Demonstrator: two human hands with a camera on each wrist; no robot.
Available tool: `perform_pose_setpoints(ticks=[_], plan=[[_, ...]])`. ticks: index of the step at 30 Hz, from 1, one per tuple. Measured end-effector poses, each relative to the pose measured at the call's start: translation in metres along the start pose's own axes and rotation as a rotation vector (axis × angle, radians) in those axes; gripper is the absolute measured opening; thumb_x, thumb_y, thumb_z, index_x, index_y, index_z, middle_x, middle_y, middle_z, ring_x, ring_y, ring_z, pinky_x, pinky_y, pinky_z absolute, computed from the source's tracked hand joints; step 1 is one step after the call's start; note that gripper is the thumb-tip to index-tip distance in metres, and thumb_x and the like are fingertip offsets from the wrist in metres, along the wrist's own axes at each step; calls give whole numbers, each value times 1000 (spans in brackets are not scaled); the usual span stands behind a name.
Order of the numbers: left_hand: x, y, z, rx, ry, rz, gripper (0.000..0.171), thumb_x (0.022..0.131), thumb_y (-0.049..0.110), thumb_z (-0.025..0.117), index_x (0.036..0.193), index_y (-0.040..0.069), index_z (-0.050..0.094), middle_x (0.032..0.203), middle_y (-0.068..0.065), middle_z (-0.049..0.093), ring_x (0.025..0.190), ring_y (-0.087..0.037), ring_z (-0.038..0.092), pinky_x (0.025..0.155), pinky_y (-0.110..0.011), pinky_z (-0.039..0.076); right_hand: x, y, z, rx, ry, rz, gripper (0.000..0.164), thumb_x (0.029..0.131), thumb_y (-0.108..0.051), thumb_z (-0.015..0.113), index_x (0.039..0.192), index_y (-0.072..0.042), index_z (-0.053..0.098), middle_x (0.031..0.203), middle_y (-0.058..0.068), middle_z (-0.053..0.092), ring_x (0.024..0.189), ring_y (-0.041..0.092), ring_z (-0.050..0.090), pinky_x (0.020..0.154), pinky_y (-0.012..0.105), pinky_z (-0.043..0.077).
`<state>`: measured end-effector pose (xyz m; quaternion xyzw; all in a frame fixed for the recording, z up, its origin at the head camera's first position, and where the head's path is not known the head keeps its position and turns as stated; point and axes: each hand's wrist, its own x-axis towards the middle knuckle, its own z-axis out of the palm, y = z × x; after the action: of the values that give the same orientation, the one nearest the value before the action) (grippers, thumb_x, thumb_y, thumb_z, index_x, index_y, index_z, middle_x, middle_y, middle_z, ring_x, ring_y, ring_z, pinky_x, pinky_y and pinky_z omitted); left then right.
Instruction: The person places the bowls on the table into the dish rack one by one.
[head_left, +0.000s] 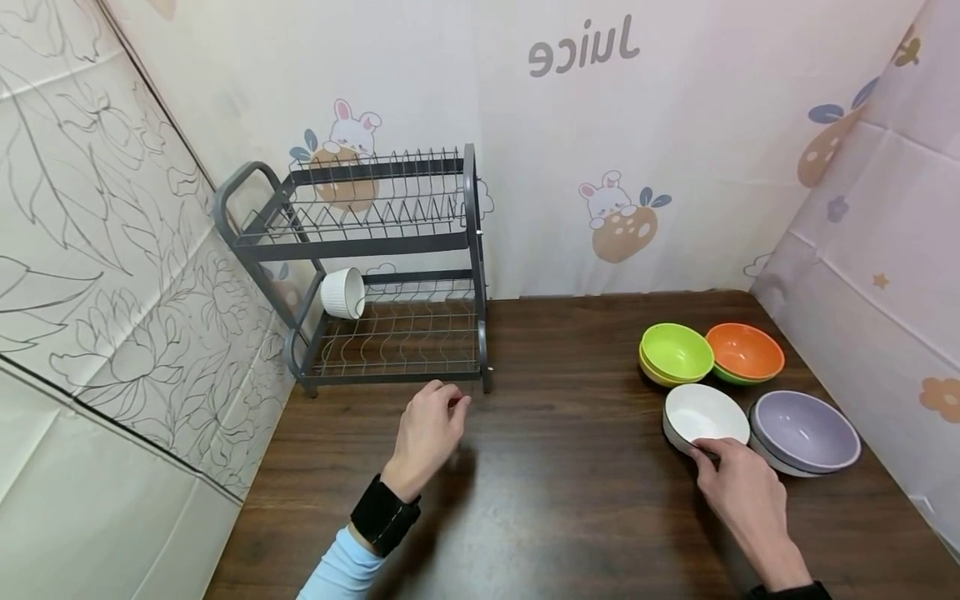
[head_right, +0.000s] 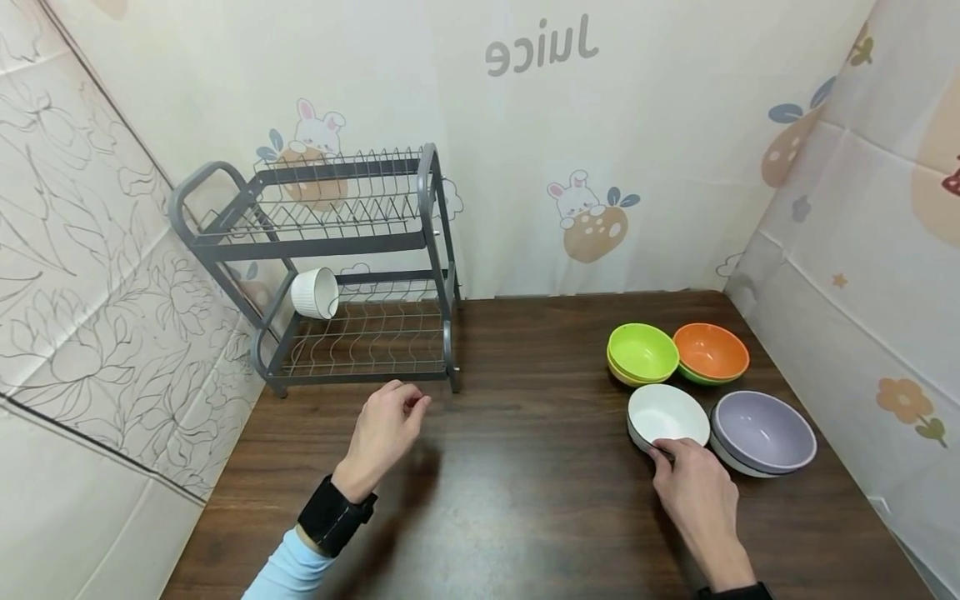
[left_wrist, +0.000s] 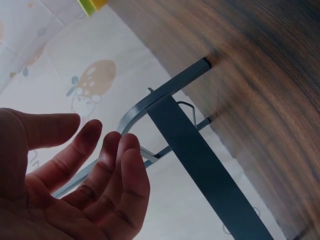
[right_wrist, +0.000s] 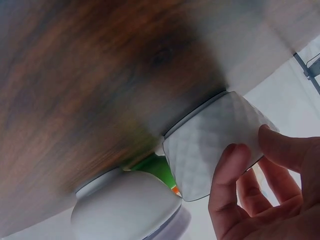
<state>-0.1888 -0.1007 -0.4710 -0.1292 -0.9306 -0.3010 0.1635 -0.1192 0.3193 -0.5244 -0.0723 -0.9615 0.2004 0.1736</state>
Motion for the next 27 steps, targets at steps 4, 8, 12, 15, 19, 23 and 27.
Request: perform_pose_setpoints(ticks=[4,8,12,15,19,23,27], plan=[[1,0,-1,3,-3,-3,12,101,17,74,93,9,78,90,-2,66,77,-15,64,66,-31,55,1,0,1,6,29,-7,12,91,-11,78,101,-5,81,106,18,74,93,51,67,62,66,48],[1,1,-3,9,-5,-8,12,101,18,74,93,10,78,92,-2,65,79,-16,63,66,-31,54,0,0,3,15,83,-18,10,90,-7,78,99,-4,81,104,17,74,93,48,67,66,66,48],[1,2,-4,17,2,-10,12,101,18,75,92,10,78,92,-2,64,80,-18,61,66,-31,52,0,-1,6,36,188,-74,10,86,-2,79,96,-2,80,97,18,74,88,48,66,68,66,47],[2,2,-4,19,5,-13,12,100,18,75,93,10,78,93,-3,64,80,-18,60,66,-31,52,1,-1,8,56,289,-136,11,84,0,79,94,0,80,92,19,73,83,47,65,68,65,46],[1,2,-3,11,-2,-25,12,100,18,75,94,10,79,95,-5,66,81,-19,59,65,-31,52,1,-5,8,84,396,-199,10,82,1,79,93,2,80,88,18,72,77,46,65,64,64,46],[2,2,-2,11,-5,-34,12,101,19,75,94,10,79,95,-3,65,81,-18,59,66,-30,51,1,-13,6,104,464,-254,11,83,-1,79,93,2,80,86,18,72,74,45,64,63,61,46],[4,1,-3,17,10,-24,12,100,19,75,94,10,79,94,-2,64,81,-18,59,66,-30,51,7,-24,3,113,502,-305,12,85,-3,79,95,3,80,87,18,71,75,44,64,64,59,46]])
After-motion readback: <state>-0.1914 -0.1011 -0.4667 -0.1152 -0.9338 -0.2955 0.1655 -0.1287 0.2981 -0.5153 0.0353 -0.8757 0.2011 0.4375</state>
